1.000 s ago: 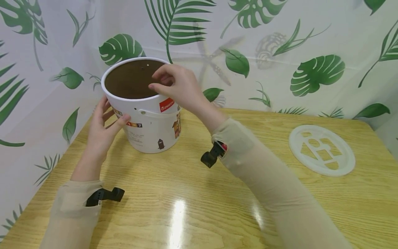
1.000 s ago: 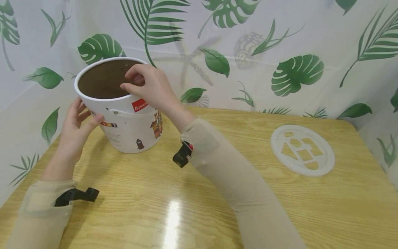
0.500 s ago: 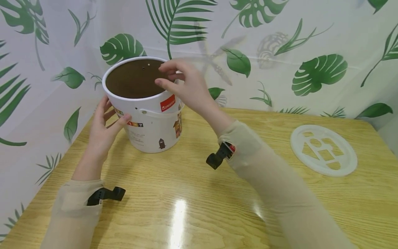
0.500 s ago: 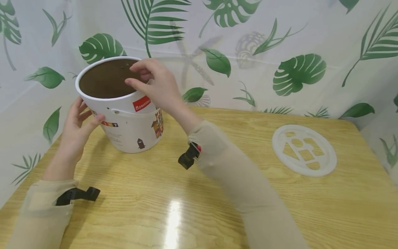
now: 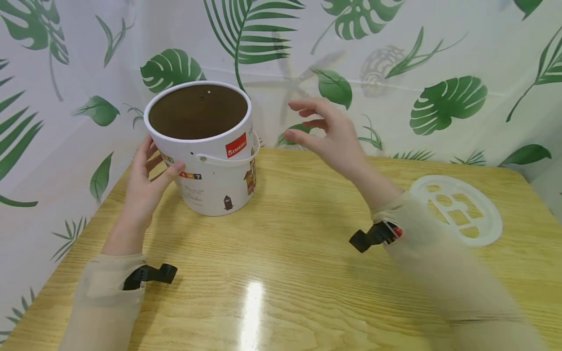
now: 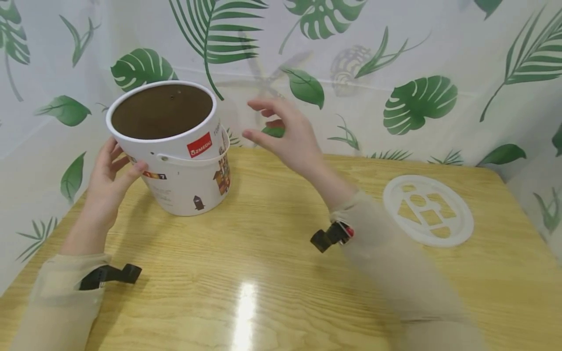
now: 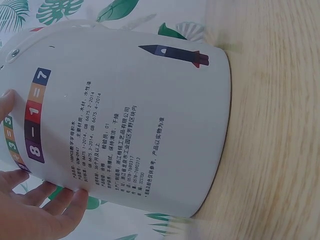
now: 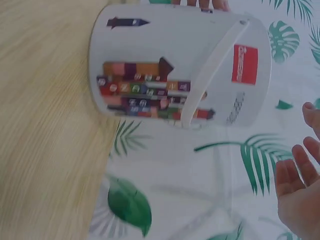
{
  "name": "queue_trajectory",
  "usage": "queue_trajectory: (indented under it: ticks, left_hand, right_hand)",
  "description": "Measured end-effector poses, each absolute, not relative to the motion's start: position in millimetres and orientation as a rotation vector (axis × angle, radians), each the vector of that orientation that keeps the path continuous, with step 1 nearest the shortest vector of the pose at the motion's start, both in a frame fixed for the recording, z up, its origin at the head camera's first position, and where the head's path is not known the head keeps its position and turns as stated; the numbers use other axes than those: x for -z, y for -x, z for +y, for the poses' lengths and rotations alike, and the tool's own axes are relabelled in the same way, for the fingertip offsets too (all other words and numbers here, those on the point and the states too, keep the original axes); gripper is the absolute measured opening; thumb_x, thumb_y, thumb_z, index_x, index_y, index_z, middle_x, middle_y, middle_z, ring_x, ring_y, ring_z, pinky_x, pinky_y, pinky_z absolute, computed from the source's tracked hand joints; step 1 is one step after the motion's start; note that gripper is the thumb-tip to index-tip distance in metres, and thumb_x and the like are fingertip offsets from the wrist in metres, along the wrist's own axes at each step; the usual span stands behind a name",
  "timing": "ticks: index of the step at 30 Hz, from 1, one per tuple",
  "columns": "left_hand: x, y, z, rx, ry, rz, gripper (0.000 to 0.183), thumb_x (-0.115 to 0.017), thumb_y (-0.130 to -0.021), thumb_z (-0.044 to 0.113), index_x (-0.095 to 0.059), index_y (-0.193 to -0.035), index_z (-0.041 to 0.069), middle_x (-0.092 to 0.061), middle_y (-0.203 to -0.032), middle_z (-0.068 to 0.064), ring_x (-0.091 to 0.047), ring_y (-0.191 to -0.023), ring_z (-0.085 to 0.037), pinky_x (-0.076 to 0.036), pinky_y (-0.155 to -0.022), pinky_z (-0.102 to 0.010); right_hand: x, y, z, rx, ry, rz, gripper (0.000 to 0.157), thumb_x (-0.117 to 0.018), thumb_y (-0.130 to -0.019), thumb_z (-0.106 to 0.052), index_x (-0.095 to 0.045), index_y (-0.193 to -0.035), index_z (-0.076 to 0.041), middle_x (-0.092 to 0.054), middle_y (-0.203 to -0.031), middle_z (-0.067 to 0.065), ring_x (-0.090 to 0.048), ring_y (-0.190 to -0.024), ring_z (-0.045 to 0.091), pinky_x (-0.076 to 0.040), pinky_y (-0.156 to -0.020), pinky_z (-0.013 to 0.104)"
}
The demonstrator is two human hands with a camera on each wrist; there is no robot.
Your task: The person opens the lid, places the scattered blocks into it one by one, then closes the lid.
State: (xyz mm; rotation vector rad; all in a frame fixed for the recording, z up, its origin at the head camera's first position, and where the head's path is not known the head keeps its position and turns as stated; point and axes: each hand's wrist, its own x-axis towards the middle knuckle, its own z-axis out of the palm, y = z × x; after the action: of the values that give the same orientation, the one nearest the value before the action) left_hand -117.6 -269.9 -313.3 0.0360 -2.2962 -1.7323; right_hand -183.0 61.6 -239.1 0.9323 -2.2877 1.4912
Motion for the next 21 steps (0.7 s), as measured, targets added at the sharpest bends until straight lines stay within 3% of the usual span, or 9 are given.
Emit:
queue_trajectory:
  ticks: [9, 17, 21]
  left_hand:
    - [315, 118, -269, 1.726, -0.029, -2.293, 0.08, -0.068, -0.089, 0.031, -0.019, -0.152, 0.035, -0.023, -0.154, 0.002, -0.027, -0.136, -0.026, -0.033, -0.108, -0.049]
    - [317, 116, -270, 1.724, -0.007, -2.274, 0.08, -0.068, -0.089, 0.03, -0.02, -0.152, 0.033, -0.024, -0.153, 0.002, -0.028, -0.135, -0.026, -0.034, -0.107, -0.05]
    - [318, 114, -270, 1.727, 0.002, -2.263, 0.079, -0.068, -0.089, 0.029, -0.02, -0.152, 0.033, -0.024, -0.153, 0.002, -0.028, -0.134, -0.026, -0.033, -0.107, -0.051]
  right_hand:
    - [255, 169, 136, -1.356, -0.729, -2.378, 0.048, -0.074, -0.082, -0.003, -0.058, -0.127, -0.004, -0.055, -0.125, 0.006, -0.05, -0.107, 0.009, -0.047, -0.092, 0.023]
    - [280, 160, 209, -1.288, -0.402, -2.594, 0.051, -0.072, -0.087, -0.023, -0.054, -0.135, -0.017, -0.046, -0.133, -0.001, -0.044, -0.111, 0.009, -0.041, -0.09, 0.015]
    - [290, 158, 245, -1.259, -0.265, -2.673, 0.055, -0.068, -0.089, -0.028, -0.049, -0.139, -0.017, -0.042, -0.136, 0.003, -0.041, -0.112, 0.012, -0.04, -0.084, 0.012]
